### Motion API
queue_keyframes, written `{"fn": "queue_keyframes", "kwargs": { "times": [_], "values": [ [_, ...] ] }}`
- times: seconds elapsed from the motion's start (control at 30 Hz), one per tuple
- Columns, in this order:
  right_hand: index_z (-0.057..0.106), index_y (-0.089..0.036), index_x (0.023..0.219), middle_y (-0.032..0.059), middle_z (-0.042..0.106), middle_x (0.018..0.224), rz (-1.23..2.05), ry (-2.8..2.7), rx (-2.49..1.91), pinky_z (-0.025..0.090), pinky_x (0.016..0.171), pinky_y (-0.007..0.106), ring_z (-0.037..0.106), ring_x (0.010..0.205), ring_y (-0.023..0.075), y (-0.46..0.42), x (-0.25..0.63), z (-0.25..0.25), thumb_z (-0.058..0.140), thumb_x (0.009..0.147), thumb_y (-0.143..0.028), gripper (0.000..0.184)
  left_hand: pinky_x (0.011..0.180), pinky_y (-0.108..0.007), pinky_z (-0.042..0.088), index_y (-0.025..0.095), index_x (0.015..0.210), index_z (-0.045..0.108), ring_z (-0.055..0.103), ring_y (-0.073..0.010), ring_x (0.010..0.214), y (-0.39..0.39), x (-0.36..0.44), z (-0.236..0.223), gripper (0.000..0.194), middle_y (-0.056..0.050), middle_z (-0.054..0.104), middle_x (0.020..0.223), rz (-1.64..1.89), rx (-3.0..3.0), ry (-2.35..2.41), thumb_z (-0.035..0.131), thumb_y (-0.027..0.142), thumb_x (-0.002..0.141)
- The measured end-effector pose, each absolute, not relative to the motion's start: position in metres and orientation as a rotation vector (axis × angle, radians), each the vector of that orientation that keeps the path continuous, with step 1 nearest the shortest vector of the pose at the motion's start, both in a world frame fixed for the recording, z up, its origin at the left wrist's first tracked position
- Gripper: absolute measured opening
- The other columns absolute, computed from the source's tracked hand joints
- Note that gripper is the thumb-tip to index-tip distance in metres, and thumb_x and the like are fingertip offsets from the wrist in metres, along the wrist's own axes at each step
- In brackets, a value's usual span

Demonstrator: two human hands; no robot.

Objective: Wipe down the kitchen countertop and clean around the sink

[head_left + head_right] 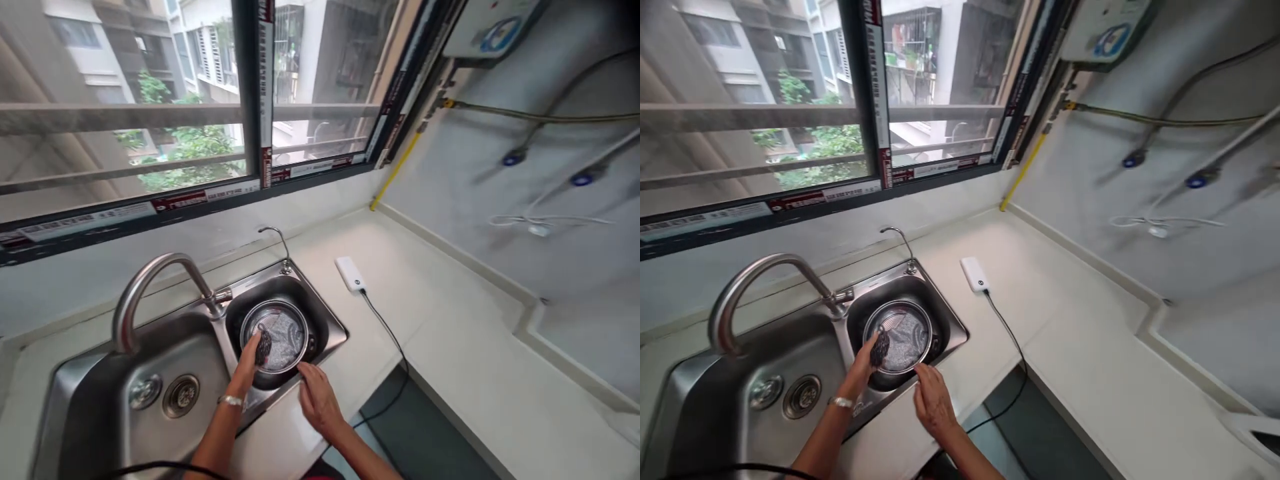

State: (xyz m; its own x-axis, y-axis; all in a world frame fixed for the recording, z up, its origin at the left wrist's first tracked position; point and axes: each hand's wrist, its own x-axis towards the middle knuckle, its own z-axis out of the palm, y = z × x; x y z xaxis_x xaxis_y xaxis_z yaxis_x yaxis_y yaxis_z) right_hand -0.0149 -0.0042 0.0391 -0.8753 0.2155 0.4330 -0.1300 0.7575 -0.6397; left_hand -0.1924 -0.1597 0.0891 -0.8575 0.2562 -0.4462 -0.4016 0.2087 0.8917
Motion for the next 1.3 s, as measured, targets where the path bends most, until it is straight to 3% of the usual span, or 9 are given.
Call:
{"fn": "queue_keyframes", "kwargs": {
  "times": [0.13, 0.23, 0.33, 0.5, 0.77, 0.93, 1.1, 1.2, 1.3],
  "values": [
    [0.039, -0.025, 0.158, 0.0157, 0.049, 0.158, 1.39, -2.399, -0.262, 0.055, 0.106, 0.046, 0.067, 0.118, 0.024, -0.012, -0.04, 0.053, 0.065, 0.089, -0.033, 0.074, 0.102, -0.045, 0.057, 0.019, 0.122, 0.071, 0.053, -0.0332, 0.138, -0.155, -0.149, 0.069, 0.069, -0.015, 0.057, 0.149, 1.721, -0.122, 1.637, 0.075, 0.066, 0.071],
    [0.067, -0.024, 0.13, 0.0113, 0.063, 0.143, 1.629, -2.403, -0.187, 0.048, 0.113, 0.044, 0.061, 0.13, 0.0258, -0.016, -0.064, 0.06, 0.07, 0.084, -0.036, 0.048, 0.112, -0.049, 0.051, 0.018, 0.111, 0.075, 0.05, -0.0341, 0.142, -0.15, -0.136, 0.068, 0.056, -0.018, 0.061, 0.144, 1.743, -0.188, 1.545, 0.074, 0.061, 0.075],
    [0.076, -0.024, 0.102, 0.0082, 0.072, 0.125, 1.765, -2.362, -0.224, 0.048, 0.111, 0.044, 0.065, 0.122, 0.0261, -0.009, -0.082, 0.063, 0.071, 0.077, -0.032, 0.027, 0.111, -0.05, 0.053, 0.019, 0.116, 0.073, 0.06, -0.0331, 0.132, -0.148, -0.137, 0.081, 0.05, -0.016, 0.065, 0.138, 1.734, -0.278, 1.335, 0.067, 0.057, 0.084],
    [0.073, -0.022, 0.091, 0.0067, 0.075, 0.1, 1.747, -2.112, -0.699, 0.054, 0.097, 0.042, 0.069, 0.1, 0.026, 0.047, -0.119, 0.084, 0.072, 0.07, -0.04, 0.027, 0.111, -0.048, 0.053, 0.022, 0.131, 0.065, 0.069, -0.0316, 0.118, -0.16, -0.144, 0.086, 0.058, -0.014, 0.058, 0.149, 1.841, -0.406, 1.112, 0.067, 0.055, 0.084],
    [0.069, -0.018, 0.092, 0.0045, 0.069, 0.085, 1.66, -2.158, -1.099, 0.055, 0.061, 0.029, 0.064, 0.071, 0.018, 0.116, -0.181, 0.098, 0.062, 0.075, -0.046, 0.033, 0.116, -0.049, 0.049, 0.021, 0.122, 0.067, 0.071, -0.0315, 0.112, -0.203, -0.113, 0.049, 0.066, -0.015, 0.069, 0.131, 1.99, -0.562, 1.347, 0.084, 0.052, 0.067],
    [0.071, -0.018, 0.089, 0.0042, 0.071, 0.084, 1.577, -2.381, -0.974, 0.057, 0.076, 0.032, 0.066, 0.082, 0.0199, 0.091, -0.181, 0.068, 0.07, 0.072, -0.039, 0.027, 0.102, -0.042, 0.058, 0.022, 0.126, 0.064, 0.071, -0.0279, 0.107, -0.225, -0.101, 0.066, 0.076, -0.013, 0.069, 0.132, 2.01, -0.631, 1.404, 0.085, 0.057, 0.062],
    [0.07, -0.016, 0.113, 0.0138, 0.07, 0.121, 1.562, -2.531, -0.78, 0.055, 0.098, 0.043, 0.065, 0.113, 0.0287, 0.074, -0.165, 0.056, 0.071, 0.071, -0.036, 0.046, 0.094, -0.048, 0.06, 0.018, 0.115, 0.066, 0.072, -0.0319, 0.098, -0.275, -0.095, 0.096, 0.081, -0.017, 0.072, 0.119, 1.844, -0.618, 1.73, 0.081, 0.068, 0.054],
    [0.069, -0.015, 0.118, 0.0182, 0.063, 0.138, 1.601, -2.605, -0.561, 0.05, 0.109, 0.049, 0.061, 0.126, 0.0305, 0.073, -0.132, 0.045, 0.064, 0.078, -0.034, 0.044, 0.107, -0.057, 0.052, 0.018, 0.111, 0.067, 0.069, -0.0356, 0.108, -0.33, -0.076, 0.112, 0.067, -0.019, 0.07, 0.118, 1.491, -0.511, 2.443, 0.059, 0.071, 0.071],
    [0.066, -0.015, 0.123, 0.0191, 0.065, 0.136, 1.261, -2.654, -0.118, 0.049, 0.112, 0.051, 0.06, 0.129, 0.0296, 0.079, -0.086, 0.033, 0.052, 0.092, -0.035, 0.039, 0.119, -0.063, 0.037, 0.011, 0.118, 0.066, 0.055, -0.0415, 0.131, -0.374, -0.043, 0.126, 0.062, -0.026, 0.062, 0.13, 0.929, -0.538, 2.954, 0.044, 0.059, 0.086]
  ]
}}
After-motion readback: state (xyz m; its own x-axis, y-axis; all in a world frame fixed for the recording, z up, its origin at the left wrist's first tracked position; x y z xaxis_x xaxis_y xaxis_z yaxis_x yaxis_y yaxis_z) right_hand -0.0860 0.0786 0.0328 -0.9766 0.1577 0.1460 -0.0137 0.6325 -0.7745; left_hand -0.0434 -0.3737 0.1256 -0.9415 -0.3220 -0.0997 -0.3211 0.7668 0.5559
